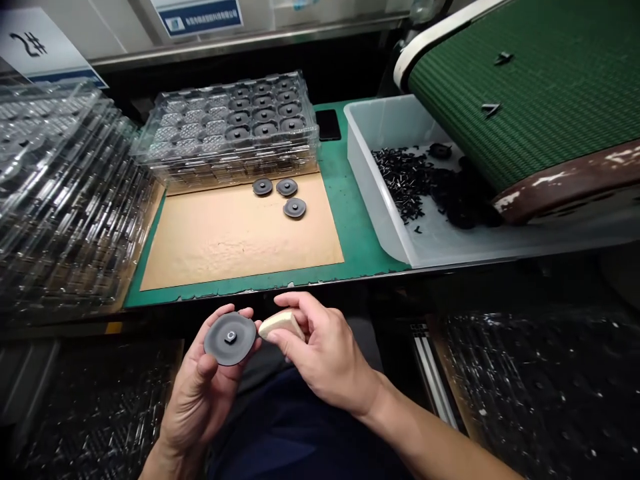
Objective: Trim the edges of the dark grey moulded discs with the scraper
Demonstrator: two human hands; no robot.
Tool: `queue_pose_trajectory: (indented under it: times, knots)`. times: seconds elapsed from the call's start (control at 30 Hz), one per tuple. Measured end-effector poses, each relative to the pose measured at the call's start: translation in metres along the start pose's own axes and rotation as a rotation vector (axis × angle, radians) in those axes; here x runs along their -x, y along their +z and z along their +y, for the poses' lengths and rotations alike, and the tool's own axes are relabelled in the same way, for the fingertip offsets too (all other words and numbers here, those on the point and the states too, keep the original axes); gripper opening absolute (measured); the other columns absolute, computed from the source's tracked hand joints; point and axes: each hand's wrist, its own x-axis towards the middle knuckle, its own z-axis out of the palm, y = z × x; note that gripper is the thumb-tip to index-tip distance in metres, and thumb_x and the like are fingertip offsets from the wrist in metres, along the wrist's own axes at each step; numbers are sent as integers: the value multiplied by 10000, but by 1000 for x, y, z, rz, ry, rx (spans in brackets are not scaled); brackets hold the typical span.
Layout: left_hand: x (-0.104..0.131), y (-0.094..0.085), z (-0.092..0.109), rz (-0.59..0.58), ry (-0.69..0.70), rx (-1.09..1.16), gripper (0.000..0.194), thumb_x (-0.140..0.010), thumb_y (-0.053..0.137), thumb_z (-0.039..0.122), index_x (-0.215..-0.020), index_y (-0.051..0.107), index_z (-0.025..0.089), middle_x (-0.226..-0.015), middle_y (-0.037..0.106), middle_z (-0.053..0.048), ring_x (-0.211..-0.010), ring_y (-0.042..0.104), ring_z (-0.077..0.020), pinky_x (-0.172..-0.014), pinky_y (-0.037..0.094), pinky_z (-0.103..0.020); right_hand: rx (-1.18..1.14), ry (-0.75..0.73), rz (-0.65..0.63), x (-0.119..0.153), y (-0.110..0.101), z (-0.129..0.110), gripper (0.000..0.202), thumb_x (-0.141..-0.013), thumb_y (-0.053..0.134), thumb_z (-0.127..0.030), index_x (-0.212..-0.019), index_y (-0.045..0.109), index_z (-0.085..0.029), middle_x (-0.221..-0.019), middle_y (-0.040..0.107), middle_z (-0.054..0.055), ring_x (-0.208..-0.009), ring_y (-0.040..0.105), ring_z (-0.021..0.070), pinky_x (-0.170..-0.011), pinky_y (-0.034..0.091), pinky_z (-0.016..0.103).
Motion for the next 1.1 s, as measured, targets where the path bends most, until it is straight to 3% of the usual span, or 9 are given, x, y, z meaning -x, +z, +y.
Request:
queue_pose_trajectory:
  times: [0.1, 0.23, 0.3, 0.47, 0.6, 0.7, 0.83, 0.97, 1.1]
  knots:
    - [-1, 3, -1, 6, 7, -37, 650, -723, 932, 481, -1296, 739, 244, -1248, 780, -131, -1117, 750, -280, -957, 616, -294, 242, -329, 27, 2, -4, -8, 173, -998, 713, -277, -1149, 660, -213, -782, 678, -23, -620, 592, 118, -565, 464, 245]
    - [-1, 10, -4, 8, -19, -77, 721, -687, 902, 616, -1278, 767, 225, -1124, 809, -127, -1002, 772, -263, -884, 628, -265, 412, -664, 30, -8, -11, -19, 144, -1029, 613, -118, -1161, 639, -169, -1005, 698, 67, -888, 654, 187, -784, 533, 313]
    - [-1, 14, -5, 55, -9, -71, 718, -687, 887, 644, -1264, 777, 231, -1122, 808, -118, -969, 770, -251, -844, 635, -261, 456, -666, 10, -12, -15, -27, 176, -1034, 541, -80, -1164, 639, -146, -1064, 678, 105, -966, 644, 220, -837, 539, 353]
    - [-1, 25, -5, 202, -66, 0, 599, -794, 796, 666, -1216, 798, 240, -995, 813, -96, -796, 747, -203, -685, 638, -266, 510, -563, -219, -10, -20, -43, 215, -1048, 475, -103, -1179, 638, -153, -1011, 650, 86, -883, 624, 206, -756, 526, 333]
    - [-1, 32, 0, 222, -123, 11, 553, -835, 779, 624, -1207, 799, 215, -1005, 806, -106, -736, 721, -200, -629, 634, -290, 581, -562, -146, -11, -20, -44, 169, -1054, 472, -136, -1043, 640, -149, -927, 623, 72, -824, 580, 200, -716, 474, 339]
    - [-1, 35, 3, 252, -106, 19, 517, -853, 786, 575, -1194, 801, 187, -976, 804, -104, -799, 728, -180, -698, 627, -234, 564, -503, -223, -12, -19, -42, 175, -1046, 485, -154, -933, 616, -177, -838, 586, 32, -716, 519, 167, -642, 421, 325]
    - [-1, 37, 2, 201, -50, -18, 427, -884, 772, 508, -1180, 800, 202, -1111, 796, -110, -952, 749, -213, -803, 636, -258, 618, -536, -99, -12, -15, -40, 169, -1068, 469, -181, -1008, 628, -177, -898, 614, 57, -785, 546, 185, -691, 439, 333]
    - [-1, 37, 1, 193, 27, -47, 392, -925, 737, 462, -1235, 772, 226, -1126, 799, -102, -977, 762, -209, -862, 631, -259, 534, -500, -111, -10, -13, -38, 220, -1025, 491, -147, -820, 549, -203, -760, 514, 7, -671, 467, 157, -607, 367, 322]
    - [-1, 38, 2, 169, 66, -65, 375, -943, 718, 455, -1219, 780, 207, -1152, 806, -99, -1032, 764, -196, -917, 603, -218, 587, -532, -52, -12, -15, -36, 162, -1053, 483, -167, -948, 605, -186, -862, 586, 40, -759, 526, 174, -679, 407, 321]
